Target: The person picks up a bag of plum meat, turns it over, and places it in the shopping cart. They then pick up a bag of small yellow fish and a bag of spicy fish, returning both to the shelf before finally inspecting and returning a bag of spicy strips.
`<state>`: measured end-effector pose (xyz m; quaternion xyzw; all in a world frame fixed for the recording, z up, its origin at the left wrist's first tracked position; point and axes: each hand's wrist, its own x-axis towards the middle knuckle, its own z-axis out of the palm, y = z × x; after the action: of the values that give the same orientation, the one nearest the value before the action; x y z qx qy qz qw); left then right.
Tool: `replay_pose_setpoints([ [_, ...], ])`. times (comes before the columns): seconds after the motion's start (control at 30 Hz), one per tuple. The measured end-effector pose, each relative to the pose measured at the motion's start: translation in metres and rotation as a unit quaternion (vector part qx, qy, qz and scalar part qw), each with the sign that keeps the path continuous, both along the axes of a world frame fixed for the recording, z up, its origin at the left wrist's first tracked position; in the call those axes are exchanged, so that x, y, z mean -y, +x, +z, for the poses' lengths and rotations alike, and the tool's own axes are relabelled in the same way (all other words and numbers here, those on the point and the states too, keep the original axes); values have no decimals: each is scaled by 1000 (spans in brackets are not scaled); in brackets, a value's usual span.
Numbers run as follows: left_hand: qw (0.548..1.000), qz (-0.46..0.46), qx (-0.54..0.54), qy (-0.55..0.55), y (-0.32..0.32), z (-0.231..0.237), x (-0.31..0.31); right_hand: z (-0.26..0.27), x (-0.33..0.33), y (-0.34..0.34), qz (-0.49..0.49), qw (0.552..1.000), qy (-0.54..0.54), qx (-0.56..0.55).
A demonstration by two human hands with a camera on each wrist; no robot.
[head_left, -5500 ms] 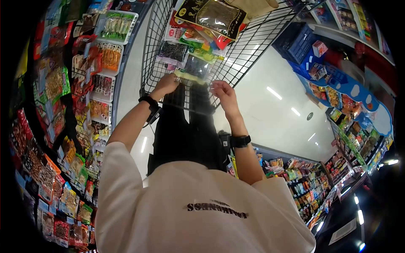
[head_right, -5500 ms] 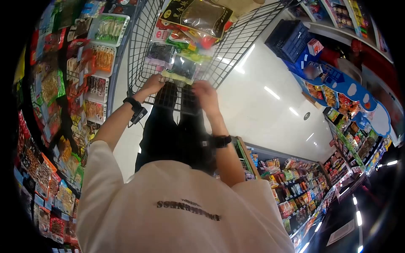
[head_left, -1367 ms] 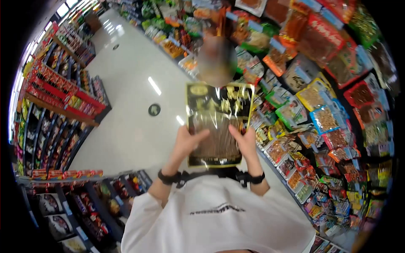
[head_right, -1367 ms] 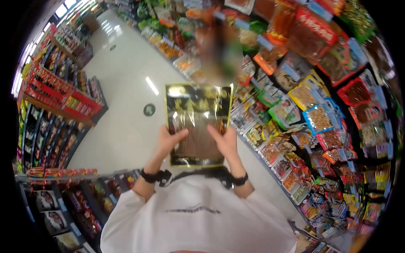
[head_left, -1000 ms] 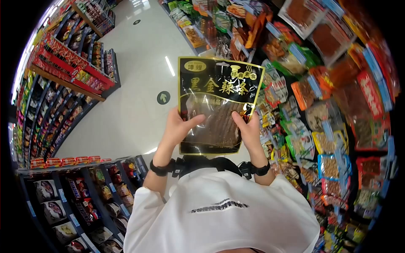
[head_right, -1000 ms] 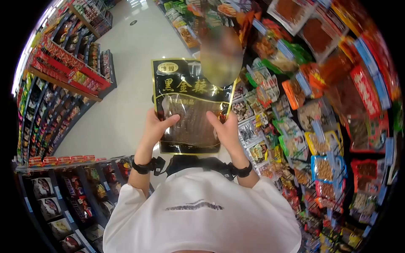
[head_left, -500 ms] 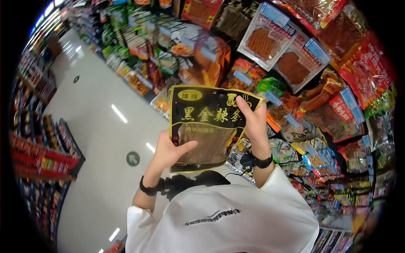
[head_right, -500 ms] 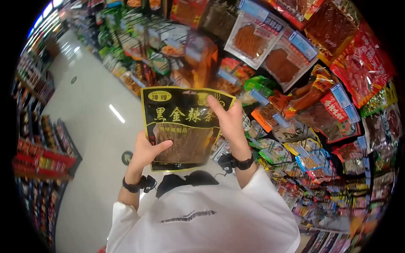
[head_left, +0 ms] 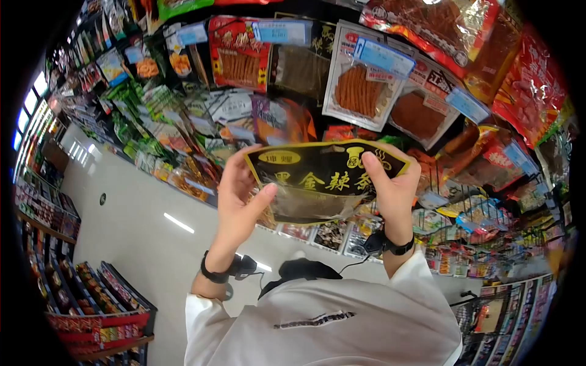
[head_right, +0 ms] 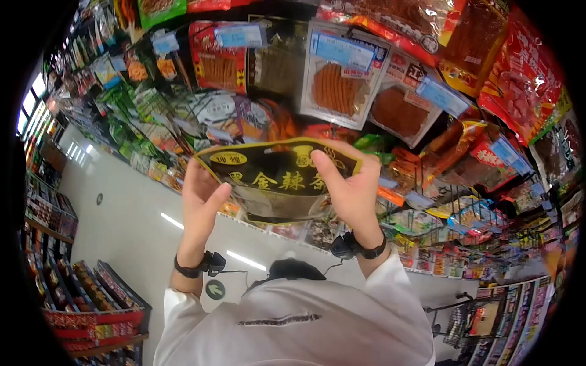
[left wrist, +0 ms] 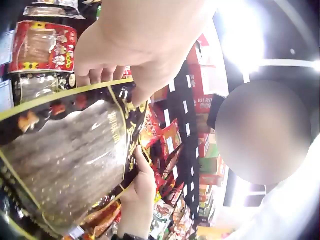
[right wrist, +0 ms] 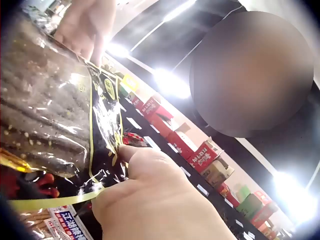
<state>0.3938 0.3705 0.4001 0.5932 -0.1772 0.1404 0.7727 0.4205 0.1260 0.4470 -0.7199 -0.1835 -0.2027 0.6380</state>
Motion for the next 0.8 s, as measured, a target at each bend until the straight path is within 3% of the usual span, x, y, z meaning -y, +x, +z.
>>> replay_pose_setpoints([
  [0.13, 994, 45, 65, 76, 43, 29, -15, -3, -11, 40, 5, 1000, -5, 4],
  [0.23, 912, 232, 201, 273, 77, 42, -19, 2, -23, 61, 16, 1000, -19, -16],
  [0.27, 901, 259, 212, 277, 87, 42, -21, 4, -29, 67, 14, 1000, -15, -14],
  [0.4, 845, 283, 259, 373, 123, 55, -26, 10, -49, 94, 9, 1000, 11, -3],
  [0.5, 811, 341, 277, 386, 144, 65, -26, 11, -62, 113, -16, 999, 21, -28],
  [0.8, 846, 308, 307, 307, 218, 72, -35, 22, -102, 148, -113, 991, 57, 33],
])
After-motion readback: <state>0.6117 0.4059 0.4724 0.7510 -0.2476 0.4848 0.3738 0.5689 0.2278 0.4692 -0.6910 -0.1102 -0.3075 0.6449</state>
